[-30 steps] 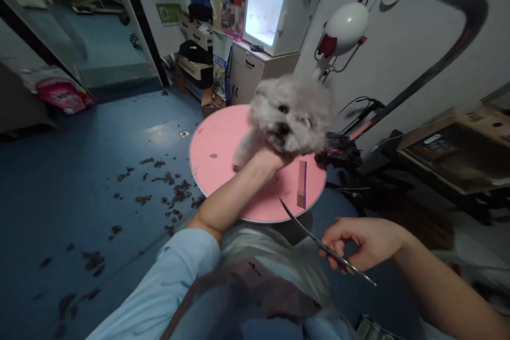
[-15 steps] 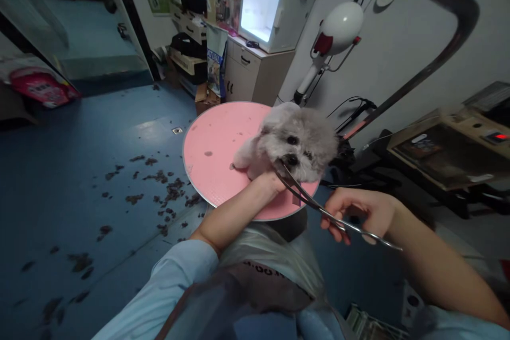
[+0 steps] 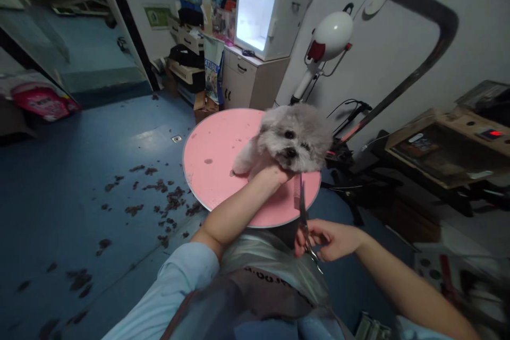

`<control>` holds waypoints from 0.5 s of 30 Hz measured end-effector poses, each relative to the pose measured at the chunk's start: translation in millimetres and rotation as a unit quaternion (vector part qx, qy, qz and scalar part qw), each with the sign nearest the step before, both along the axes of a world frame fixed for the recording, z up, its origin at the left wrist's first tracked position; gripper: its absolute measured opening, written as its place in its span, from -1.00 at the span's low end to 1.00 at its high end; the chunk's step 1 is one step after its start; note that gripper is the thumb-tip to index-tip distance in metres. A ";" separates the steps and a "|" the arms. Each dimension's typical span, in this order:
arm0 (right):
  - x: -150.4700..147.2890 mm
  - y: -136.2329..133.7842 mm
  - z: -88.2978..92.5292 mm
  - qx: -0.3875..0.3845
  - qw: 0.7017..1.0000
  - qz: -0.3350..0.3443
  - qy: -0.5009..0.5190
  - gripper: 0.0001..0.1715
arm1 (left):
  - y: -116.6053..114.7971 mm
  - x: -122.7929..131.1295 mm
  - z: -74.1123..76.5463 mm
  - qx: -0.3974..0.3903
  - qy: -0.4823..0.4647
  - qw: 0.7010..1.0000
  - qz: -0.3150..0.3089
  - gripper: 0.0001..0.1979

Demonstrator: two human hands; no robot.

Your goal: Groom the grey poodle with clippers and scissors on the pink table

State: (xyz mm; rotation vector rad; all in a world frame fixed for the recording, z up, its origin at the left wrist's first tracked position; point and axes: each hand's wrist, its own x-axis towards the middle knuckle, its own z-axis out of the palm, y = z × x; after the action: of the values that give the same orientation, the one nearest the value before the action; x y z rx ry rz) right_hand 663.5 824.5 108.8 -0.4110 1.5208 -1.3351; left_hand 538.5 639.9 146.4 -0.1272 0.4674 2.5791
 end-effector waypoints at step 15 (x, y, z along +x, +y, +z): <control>-109.6 -117.4 -3.0 -0.061 0.651 -0.684 0.323 -0.72 | -58.4 -24.1 -32.4 -0.450 0.232 0.858 -0.084 -0.82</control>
State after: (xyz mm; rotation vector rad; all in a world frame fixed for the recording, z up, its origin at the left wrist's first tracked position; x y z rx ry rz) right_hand 553.9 707.1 105.9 0.4190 2.5096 -2.6430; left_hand 514.4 581.5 114.0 0.2191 1.7489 1.9937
